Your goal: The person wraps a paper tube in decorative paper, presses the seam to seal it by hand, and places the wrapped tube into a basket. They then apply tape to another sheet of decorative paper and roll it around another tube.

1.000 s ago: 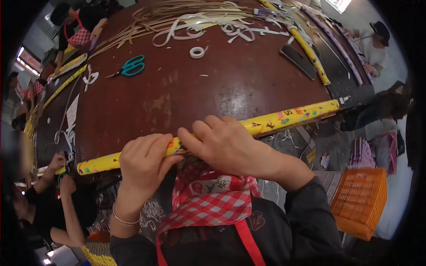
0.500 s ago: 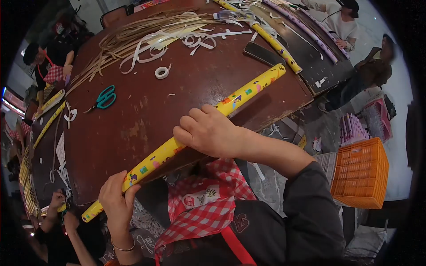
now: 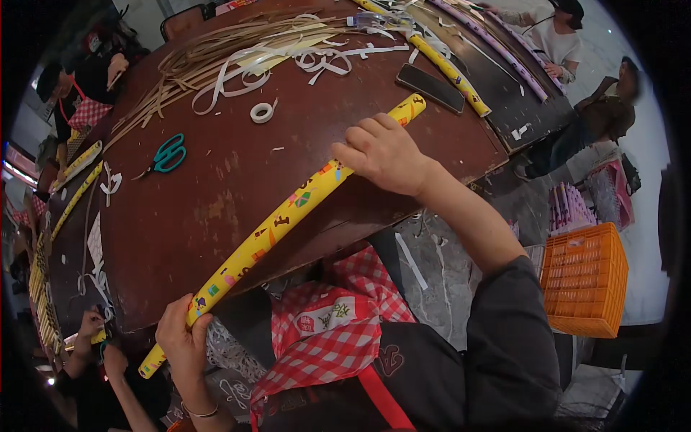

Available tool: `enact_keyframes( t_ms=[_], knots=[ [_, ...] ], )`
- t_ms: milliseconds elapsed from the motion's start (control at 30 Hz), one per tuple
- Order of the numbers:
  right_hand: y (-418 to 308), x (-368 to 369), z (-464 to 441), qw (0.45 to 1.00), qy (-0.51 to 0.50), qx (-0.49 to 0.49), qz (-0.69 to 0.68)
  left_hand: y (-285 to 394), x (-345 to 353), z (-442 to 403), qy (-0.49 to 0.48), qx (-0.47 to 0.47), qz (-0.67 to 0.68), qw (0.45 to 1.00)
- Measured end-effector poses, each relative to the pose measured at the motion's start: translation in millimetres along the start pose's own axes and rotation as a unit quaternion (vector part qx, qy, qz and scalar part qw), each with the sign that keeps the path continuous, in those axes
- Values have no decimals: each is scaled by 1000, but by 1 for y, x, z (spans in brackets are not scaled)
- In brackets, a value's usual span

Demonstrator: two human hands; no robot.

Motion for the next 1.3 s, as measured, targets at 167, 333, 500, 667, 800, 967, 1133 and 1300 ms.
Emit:
enact_keyframes(
  t_ms=[167,333,500,667,800,967,1133,1300],
  knots=[
    [11,-5,-1,1000,-22,-19,-1,7,1,0,6,42,-41,998],
    [40,-4,2,999,-10,8,29,6,-3,-3,-5,37,-37,999],
    [71,-1,16,999,-21,-6,36,9,-3,-9,-6,58,-37,998],
    [167,3,64,974,-36,93,205,-8,-12,-1,16,58,-78,995],
    [171,-14,55,935,-31,169,310,-19,-4,-8,19,61,-85,994],
    [12,-31,-35,994,-85,23,-57,-11,18,-45,45,84,-72,993],
    [-68,-6,-91,977,-99,-99,-160,4,24,-75,67,95,-47,992],
    [-84,13,-122,974,-125,-153,-108,5,12,-78,69,70,-68,993]
  ],
)
Point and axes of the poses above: each hand's wrist, its own z-axis away from the middle knuckle, its own x-axis out of the palm, y = z × x, the point moved 6 cm from there along -z, towards the middle knuckle, and after that the axes turned 8 degrees about x, right-handed, at the moved point
